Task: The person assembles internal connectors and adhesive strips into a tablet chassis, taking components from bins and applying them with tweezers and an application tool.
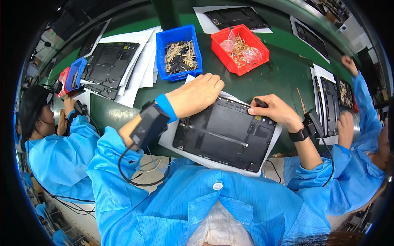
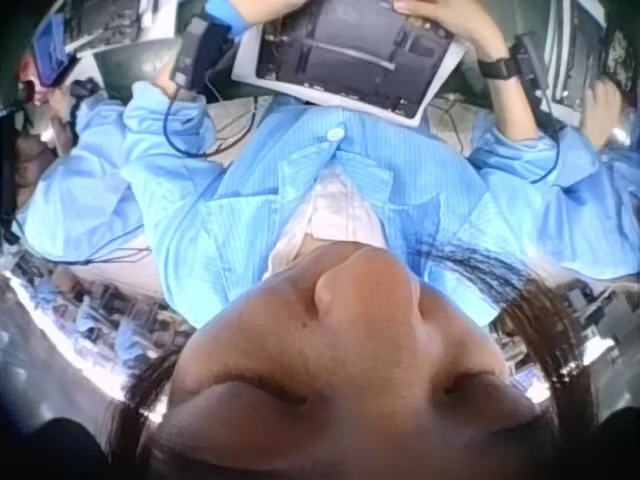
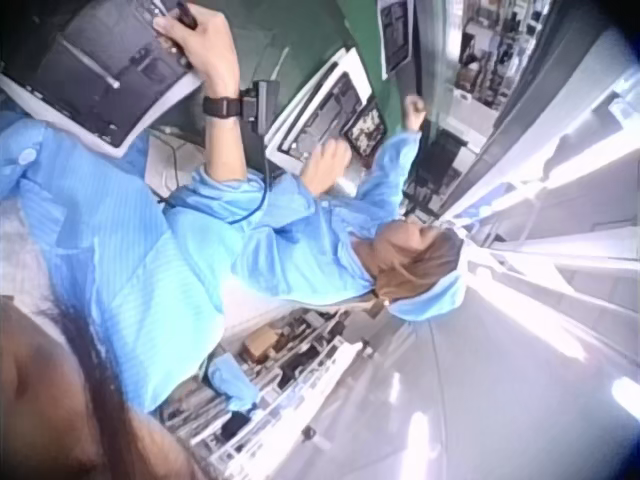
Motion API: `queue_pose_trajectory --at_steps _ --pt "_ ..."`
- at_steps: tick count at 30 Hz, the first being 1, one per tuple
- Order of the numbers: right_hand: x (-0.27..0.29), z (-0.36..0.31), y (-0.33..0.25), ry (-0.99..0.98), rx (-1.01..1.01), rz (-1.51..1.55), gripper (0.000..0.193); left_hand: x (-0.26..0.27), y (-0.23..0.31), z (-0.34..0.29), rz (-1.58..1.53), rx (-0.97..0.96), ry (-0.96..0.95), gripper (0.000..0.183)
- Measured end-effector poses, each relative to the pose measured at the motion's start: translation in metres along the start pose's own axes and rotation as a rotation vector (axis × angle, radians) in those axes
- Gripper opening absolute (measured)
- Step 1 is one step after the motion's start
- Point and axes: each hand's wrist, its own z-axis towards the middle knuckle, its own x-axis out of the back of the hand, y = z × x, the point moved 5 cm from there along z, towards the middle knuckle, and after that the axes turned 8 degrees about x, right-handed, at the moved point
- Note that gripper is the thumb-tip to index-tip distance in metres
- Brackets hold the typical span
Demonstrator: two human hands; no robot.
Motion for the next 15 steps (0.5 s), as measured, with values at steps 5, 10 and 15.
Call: queue_pose_trajectory --at_steps 5,10,15 --pt "0.021 -0.009 -0.019 -0.015 0.035 0.334 0.024 0.033 -0.024 0.002 -0.39 0.029 -0.16 0.015" --pt "0.037 -0.006 -0.02 -0.037 0.059 0.557 0.023 0.047 -0.051 0.007 -0.718 0.259 -0.514 0.029" --pt "0.038 0.001 -0.021 -0.072 0.072 0.704 0.028 0.034 -0.06 0.005 -1.115 0.404 -0.526 0.029"
